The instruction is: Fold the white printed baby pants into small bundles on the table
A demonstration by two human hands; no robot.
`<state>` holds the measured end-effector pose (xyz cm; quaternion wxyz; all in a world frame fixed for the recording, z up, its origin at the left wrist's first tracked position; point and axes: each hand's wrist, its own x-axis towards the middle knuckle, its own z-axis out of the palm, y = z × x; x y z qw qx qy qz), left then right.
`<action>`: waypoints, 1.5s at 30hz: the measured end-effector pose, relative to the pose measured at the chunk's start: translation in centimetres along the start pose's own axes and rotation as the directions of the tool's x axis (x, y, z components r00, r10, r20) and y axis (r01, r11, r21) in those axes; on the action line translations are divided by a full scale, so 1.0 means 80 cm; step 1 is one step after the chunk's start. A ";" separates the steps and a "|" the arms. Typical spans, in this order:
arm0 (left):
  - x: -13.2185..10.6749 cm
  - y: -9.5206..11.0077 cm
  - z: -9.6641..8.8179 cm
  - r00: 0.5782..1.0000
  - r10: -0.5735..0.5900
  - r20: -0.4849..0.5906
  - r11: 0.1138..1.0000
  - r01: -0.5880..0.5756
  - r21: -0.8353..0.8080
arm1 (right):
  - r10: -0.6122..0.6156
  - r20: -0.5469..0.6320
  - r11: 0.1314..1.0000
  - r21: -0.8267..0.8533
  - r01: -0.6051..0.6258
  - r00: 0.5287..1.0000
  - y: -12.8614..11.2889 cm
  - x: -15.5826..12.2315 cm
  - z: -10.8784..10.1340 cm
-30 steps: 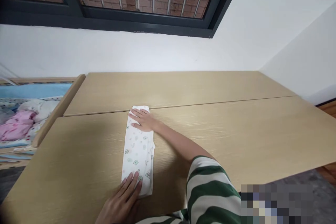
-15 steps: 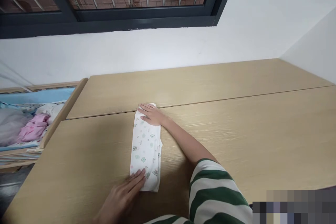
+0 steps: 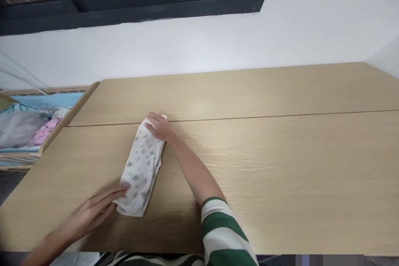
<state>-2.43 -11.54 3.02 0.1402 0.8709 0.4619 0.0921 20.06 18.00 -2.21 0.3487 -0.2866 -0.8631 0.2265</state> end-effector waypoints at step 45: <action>0.199 -0.044 -0.011 0.794 -0.372 -0.480 0.927 0.289 -0.240 | 0.479 -0.201 0.874 0.022 -0.485 0.855 -0.077 -0.022 -0.038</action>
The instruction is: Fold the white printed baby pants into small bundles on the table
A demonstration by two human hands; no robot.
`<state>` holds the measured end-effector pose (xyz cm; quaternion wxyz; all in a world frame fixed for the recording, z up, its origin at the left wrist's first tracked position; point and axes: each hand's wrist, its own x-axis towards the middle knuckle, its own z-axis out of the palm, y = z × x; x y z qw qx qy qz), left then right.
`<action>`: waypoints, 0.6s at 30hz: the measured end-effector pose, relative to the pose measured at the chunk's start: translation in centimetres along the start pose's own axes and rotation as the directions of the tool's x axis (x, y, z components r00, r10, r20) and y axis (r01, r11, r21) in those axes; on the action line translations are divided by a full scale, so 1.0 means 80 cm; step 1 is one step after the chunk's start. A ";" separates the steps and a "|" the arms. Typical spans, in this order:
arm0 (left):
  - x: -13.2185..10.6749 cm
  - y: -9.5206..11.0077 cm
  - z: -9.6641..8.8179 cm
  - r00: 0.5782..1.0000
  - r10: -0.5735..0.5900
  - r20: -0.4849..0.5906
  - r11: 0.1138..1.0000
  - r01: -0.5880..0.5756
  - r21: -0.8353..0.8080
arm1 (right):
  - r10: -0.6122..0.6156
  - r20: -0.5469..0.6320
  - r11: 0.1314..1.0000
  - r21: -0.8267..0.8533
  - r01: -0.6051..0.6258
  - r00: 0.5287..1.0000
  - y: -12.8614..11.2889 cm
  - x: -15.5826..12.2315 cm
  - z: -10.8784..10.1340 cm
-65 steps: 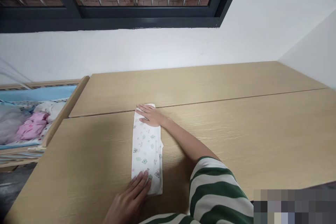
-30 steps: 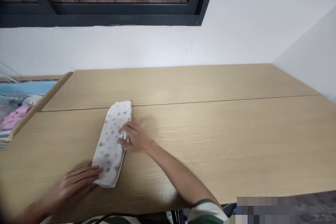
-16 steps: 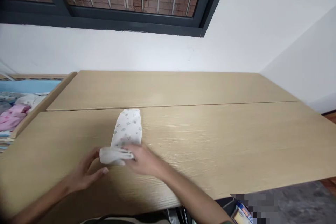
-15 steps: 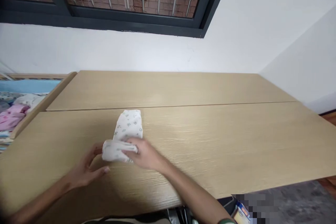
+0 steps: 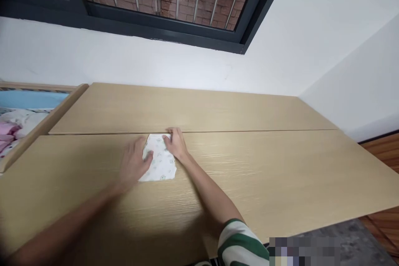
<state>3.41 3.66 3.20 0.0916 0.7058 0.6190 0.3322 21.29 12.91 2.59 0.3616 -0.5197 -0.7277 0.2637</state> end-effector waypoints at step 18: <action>-0.134 0.015 0.046 0.868 0.488 0.092 0.810 -0.490 0.323 | -0.321 0.721 0.796 -0.146 0.588 0.614 -0.020 -0.031 -0.014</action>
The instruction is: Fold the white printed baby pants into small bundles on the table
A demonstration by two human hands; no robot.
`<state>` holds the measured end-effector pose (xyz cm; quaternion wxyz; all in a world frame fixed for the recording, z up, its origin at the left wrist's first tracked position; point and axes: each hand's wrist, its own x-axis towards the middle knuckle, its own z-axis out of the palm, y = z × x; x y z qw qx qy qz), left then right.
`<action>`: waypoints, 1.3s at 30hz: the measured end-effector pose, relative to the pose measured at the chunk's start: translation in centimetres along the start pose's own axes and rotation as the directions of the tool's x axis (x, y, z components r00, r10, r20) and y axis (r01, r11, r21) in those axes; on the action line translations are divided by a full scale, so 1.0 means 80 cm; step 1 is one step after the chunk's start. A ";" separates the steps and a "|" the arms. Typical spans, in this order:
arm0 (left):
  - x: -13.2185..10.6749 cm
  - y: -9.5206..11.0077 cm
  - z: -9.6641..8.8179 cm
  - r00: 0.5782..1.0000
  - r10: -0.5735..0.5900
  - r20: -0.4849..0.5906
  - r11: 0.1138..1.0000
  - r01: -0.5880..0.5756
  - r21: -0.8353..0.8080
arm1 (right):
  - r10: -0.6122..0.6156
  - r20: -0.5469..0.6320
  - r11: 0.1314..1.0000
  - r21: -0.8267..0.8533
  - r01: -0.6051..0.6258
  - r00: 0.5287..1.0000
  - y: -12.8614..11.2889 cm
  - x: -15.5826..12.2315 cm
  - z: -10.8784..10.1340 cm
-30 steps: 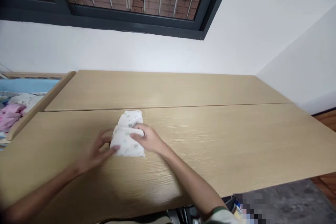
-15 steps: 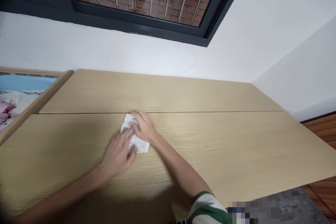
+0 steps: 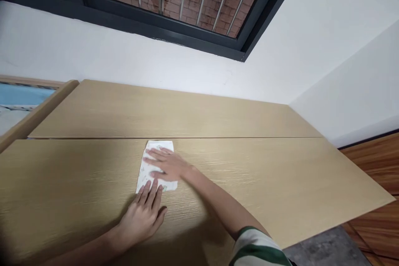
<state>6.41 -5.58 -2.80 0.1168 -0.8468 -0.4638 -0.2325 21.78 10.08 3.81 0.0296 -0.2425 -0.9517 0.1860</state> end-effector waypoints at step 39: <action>0.093 -0.146 0.008 0.772 -0.472 0.426 0.544 0.635 -0.548 | 0.542 -0.427 0.761 0.615 -0.207 0.724 0.033 -0.034 0.015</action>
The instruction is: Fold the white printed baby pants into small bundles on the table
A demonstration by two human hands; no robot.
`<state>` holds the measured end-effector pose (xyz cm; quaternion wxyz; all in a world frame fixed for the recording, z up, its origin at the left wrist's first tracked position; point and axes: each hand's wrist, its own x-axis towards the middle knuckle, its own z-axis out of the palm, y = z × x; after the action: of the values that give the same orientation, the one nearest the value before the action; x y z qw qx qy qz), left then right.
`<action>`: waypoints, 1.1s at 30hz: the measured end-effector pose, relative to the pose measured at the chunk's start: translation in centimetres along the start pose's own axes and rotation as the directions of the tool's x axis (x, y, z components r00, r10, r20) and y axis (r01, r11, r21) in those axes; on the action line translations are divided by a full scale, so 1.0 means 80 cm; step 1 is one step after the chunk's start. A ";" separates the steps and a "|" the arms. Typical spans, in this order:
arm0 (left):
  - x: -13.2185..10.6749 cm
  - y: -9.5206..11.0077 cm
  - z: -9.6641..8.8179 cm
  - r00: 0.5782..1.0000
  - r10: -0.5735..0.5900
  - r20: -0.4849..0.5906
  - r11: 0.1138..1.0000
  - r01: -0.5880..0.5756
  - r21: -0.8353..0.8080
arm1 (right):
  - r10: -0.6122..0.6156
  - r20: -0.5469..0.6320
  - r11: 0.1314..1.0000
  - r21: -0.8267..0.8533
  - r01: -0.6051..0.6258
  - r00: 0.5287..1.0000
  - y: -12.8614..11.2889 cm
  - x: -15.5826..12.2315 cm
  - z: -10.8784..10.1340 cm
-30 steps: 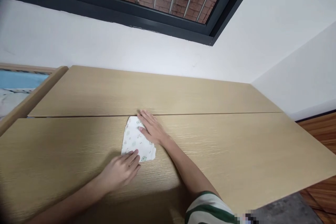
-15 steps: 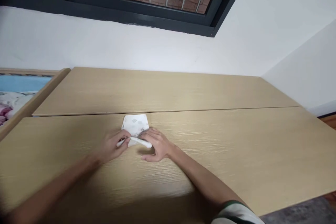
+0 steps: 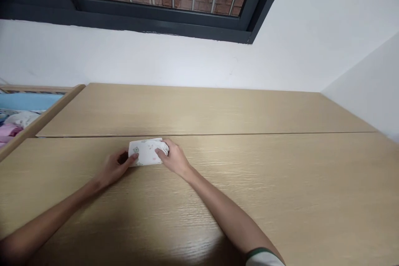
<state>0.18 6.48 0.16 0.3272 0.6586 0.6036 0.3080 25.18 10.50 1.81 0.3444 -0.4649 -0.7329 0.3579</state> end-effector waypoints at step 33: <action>0.027 -0.007 0.014 0.749 0.611 0.256 0.581 -0.644 0.498 | -0.302 0.236 0.800 -0.464 0.380 0.924 0.016 -0.018 -0.010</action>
<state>0.94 8.61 -0.94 0.0070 0.9024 0.3843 0.1950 26.85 9.73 0.91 0.2147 -0.3699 -0.8958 0.1210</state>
